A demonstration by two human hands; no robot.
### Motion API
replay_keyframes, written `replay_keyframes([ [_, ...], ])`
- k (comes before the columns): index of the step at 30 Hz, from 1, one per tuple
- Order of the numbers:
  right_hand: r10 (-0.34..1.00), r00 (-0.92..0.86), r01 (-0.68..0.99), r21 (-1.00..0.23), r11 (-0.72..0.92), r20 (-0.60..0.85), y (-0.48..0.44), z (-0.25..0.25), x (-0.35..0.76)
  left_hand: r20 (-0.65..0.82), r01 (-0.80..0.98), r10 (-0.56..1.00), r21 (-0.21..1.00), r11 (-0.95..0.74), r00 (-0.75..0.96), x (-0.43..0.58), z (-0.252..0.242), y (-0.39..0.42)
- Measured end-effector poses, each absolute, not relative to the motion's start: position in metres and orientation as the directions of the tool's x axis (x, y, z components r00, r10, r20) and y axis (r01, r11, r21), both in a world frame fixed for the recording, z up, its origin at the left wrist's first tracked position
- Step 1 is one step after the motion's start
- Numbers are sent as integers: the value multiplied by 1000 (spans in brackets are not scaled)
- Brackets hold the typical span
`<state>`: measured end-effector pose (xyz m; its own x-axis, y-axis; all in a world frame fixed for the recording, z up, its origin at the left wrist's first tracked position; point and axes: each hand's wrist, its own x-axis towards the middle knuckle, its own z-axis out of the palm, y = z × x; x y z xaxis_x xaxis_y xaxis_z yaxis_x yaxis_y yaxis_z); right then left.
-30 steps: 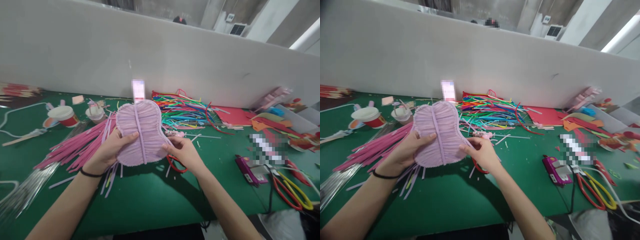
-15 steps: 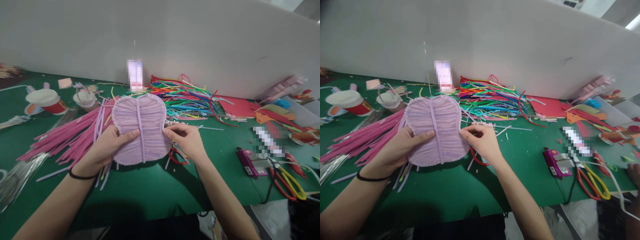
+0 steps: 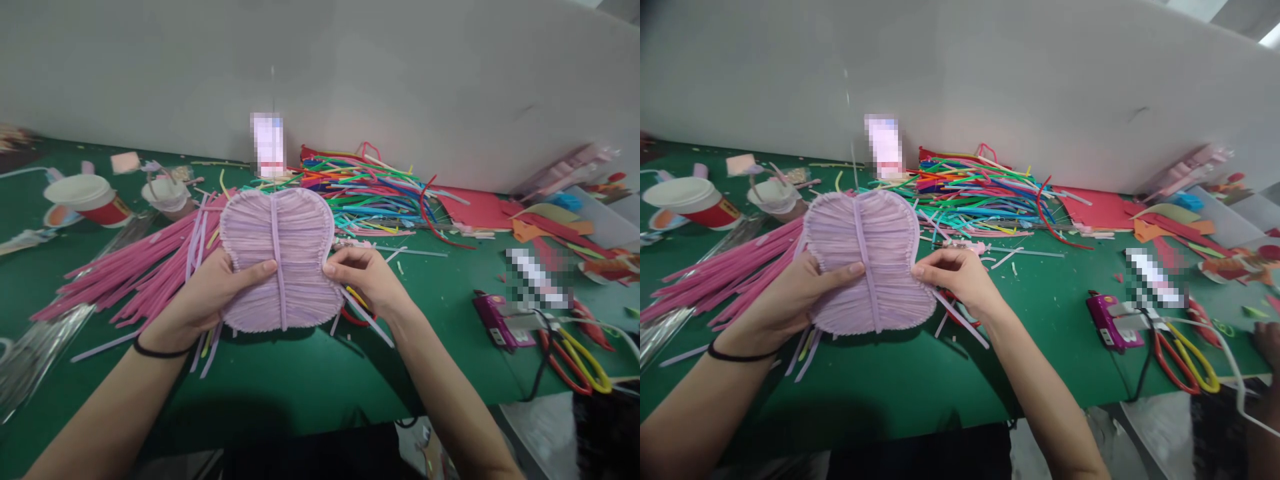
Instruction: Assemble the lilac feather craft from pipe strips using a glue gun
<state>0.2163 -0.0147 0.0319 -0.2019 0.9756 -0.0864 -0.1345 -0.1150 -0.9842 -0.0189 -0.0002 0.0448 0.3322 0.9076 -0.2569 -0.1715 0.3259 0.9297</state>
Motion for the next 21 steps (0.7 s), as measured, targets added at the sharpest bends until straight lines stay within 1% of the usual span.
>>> replay_keyframes([
  [3, 957, -245, -199, -958, -208, -157, -14, 30, 215, -249, -183, 906, 928, 324, 341, -21, 42, 1],
  [6, 951, -223, -213, -942, -260, -212, -12, 26, 213, -233, -191, 909, 931, 312, 347, -22, 39, 3],
  [9, 954, -189, -240, -932, -273, -231, -11, 21, 210, -239, -191, 905, 928, 319, 352, -22, 36, 4],
  [11, 964, -162, -247, -938, -245, -209, -11, 19, 210, -244, -199, 904, 924, 326, 351, -21, 35, 5],
  [13, 983, -100, -200, -965, -169, -151, -10, 18, 210, -257, -205, 908, 920, 334, 330, -19, 34, 5],
  [16, 999, -7, -46, -998, -34, -33, -9, 20, 213, -275, -198, 918, 920, 338, 288, -17, 33, 6],
  [18, 1000, 1, 55, -998, 18, 18, -9, 22, 214, -264, -188, 922, 927, 324, 283, -16, 32, 6],
  [21, 999, -29, 159, -986, 43, 39, -10, 23, 212, -237, -157, 928, 944, 290, 286, -14, 31, 6],
])
